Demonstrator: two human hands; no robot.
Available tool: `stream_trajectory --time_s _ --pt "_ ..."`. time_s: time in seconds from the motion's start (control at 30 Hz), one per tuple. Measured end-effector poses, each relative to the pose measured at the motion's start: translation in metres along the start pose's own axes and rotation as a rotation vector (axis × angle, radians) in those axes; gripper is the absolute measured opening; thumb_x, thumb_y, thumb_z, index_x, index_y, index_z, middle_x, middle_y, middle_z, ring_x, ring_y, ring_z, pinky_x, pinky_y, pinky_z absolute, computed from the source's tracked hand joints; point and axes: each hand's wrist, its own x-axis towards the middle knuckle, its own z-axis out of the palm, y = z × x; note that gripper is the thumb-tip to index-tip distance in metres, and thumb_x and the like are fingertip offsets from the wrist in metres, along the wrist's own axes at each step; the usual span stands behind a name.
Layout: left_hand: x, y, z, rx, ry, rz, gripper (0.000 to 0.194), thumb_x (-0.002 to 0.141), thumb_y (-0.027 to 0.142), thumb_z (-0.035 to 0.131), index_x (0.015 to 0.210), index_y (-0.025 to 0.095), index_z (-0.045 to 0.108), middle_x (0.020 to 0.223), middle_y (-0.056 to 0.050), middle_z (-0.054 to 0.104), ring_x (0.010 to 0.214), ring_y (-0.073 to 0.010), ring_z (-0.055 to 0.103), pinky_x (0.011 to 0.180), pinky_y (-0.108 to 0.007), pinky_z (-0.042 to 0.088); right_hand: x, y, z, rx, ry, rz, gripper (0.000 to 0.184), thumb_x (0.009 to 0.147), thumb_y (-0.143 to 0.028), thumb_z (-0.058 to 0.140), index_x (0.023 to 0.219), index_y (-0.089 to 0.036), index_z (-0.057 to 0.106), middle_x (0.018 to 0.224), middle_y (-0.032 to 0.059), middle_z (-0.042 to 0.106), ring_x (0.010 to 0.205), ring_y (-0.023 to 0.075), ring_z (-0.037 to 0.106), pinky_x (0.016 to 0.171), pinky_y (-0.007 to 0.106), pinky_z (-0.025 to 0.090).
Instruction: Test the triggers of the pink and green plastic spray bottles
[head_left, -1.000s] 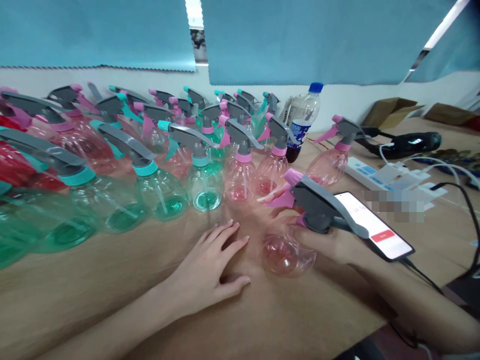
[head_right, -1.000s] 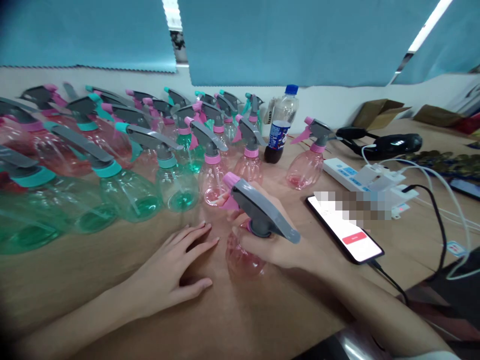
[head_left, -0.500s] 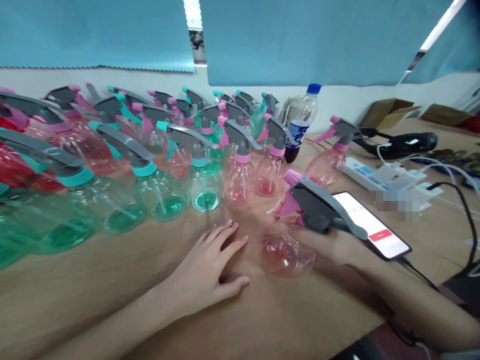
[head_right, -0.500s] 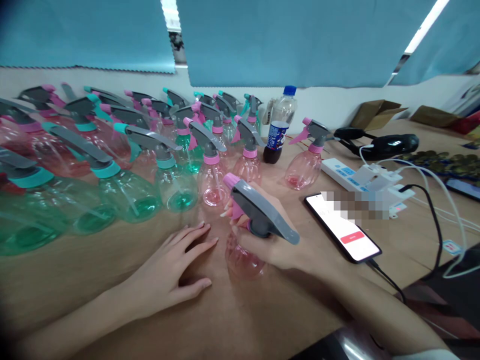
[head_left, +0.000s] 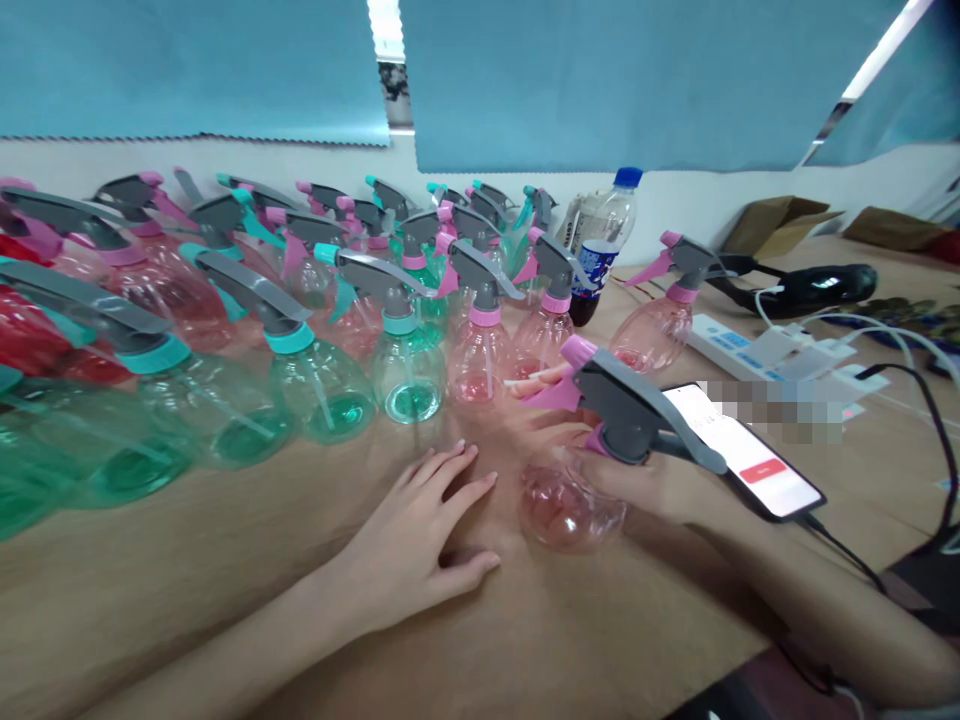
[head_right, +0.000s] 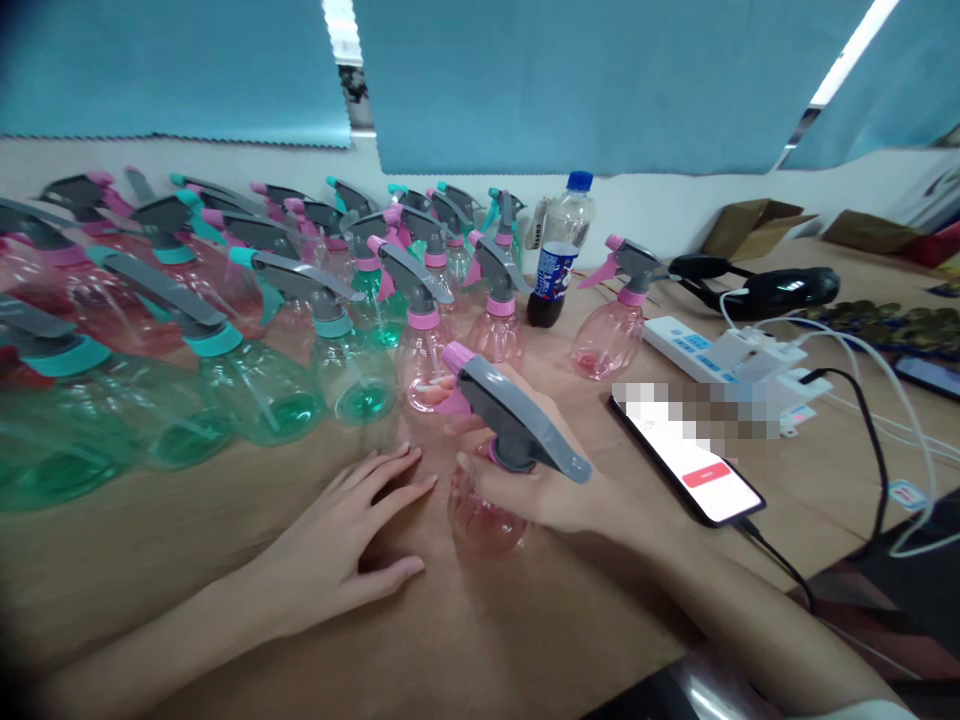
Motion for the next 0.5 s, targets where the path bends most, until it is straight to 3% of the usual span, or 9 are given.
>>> stream_trajectory --time_s 0.33,0.5 --pt "0.000 -0.001 0.000 -0.011 -0.003 -0.006 0.061 0.084 0.047 0.059 0.136 0.017 0.046 0.148 -0.015 0.034 0.136 -0.0337 0.029 0.106 -0.054 0.029 0.004 -0.003 -0.002 -0.132 -0.037 -0.028 0.018 0.079 -0.039 0.060 0.073 -0.024 0.068 0.094 0.0044 0.071 0.093 0.0243 0.067 0.086 0.046 0.054" --pt "0.001 0.001 0.000 -0.023 0.000 -0.018 0.061 0.084 0.046 0.059 0.136 0.019 0.046 0.148 -0.015 0.034 0.135 -0.0349 0.031 0.106 -0.055 0.029 0.002 -0.005 -0.005 -0.162 -0.039 -0.014 0.027 0.077 -0.049 0.064 0.088 -0.025 0.070 0.085 0.0032 0.071 0.088 0.0233 0.067 0.080 0.040 0.057"
